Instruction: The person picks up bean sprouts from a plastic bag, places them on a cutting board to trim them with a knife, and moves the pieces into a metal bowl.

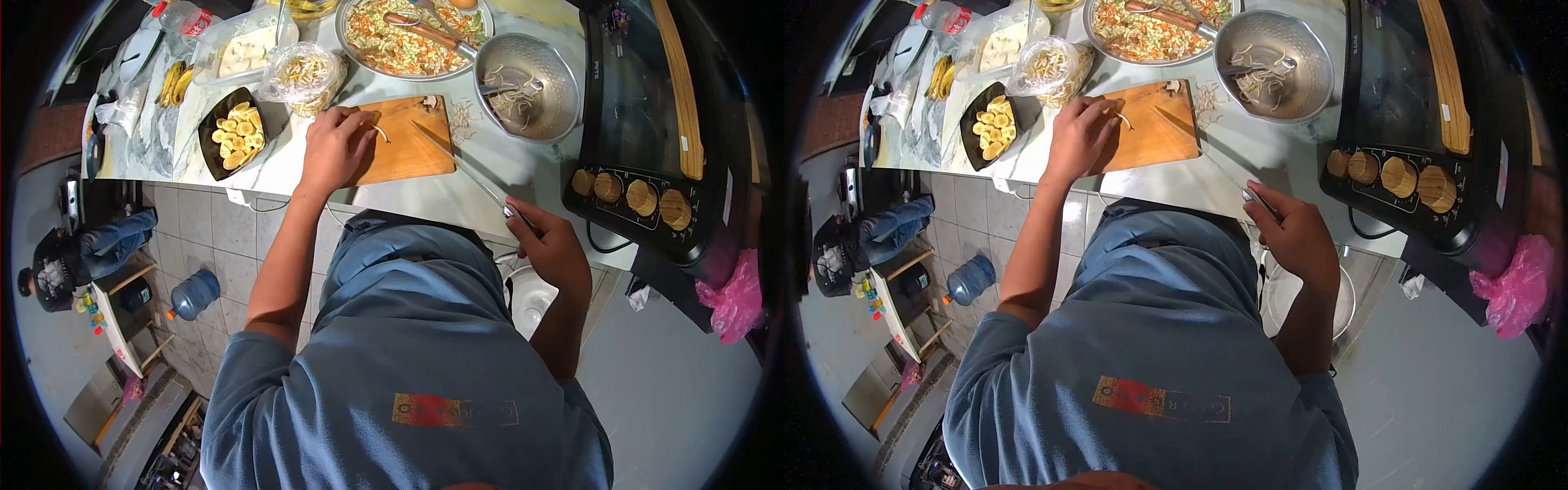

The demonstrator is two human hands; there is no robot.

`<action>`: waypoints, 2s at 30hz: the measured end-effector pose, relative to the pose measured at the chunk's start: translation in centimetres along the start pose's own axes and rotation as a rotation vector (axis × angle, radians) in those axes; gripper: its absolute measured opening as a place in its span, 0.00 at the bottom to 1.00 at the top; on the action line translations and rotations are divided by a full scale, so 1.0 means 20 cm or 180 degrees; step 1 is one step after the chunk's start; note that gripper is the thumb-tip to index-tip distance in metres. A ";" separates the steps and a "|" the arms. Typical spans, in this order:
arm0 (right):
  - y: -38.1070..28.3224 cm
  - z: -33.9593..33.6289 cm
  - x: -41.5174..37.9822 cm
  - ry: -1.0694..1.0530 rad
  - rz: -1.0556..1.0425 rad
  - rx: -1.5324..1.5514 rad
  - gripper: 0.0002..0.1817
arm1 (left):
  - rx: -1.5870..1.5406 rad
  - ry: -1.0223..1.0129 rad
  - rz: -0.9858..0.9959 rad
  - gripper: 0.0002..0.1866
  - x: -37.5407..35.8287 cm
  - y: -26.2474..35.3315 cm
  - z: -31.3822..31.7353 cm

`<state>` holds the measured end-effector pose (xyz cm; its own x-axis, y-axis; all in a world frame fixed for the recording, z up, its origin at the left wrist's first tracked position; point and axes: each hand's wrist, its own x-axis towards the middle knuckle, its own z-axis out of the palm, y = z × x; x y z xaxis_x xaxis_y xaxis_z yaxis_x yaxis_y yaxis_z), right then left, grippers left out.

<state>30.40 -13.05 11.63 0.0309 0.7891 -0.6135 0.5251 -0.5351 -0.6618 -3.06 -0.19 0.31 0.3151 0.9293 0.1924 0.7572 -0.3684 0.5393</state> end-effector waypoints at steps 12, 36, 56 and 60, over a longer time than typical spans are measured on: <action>-0.08 0.08 0.00 0.0046 -0.0203 0.0040 0.24 | 0.0339 0.0129 -0.0141 0.09 -0.02 0.06 0.09; -0.15 0.18 0.01 0.0035 -0.0042 -0.0066 0.23 | -0.0407 0.0549 -0.0661 0.08 -0.08 0.14 0.13; -0.15 0.23 0.01 0.0118 -0.0007 -0.0245 0.22 | -0.0420 0.0494 -0.0504 0.08 -0.09 0.15 0.13; -0.12 0.24 0.01 0.0201 -0.0184 -0.0276 0.22 | -0.0420 0.0479 -0.0468 0.08 -0.09 0.15 0.13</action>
<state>25.09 -12.96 11.07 0.0506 0.8368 -0.5452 0.5991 -0.4622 -0.6538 0.13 -3.03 -0.47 0.1107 0.9695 0.2185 0.7042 -0.2317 0.6711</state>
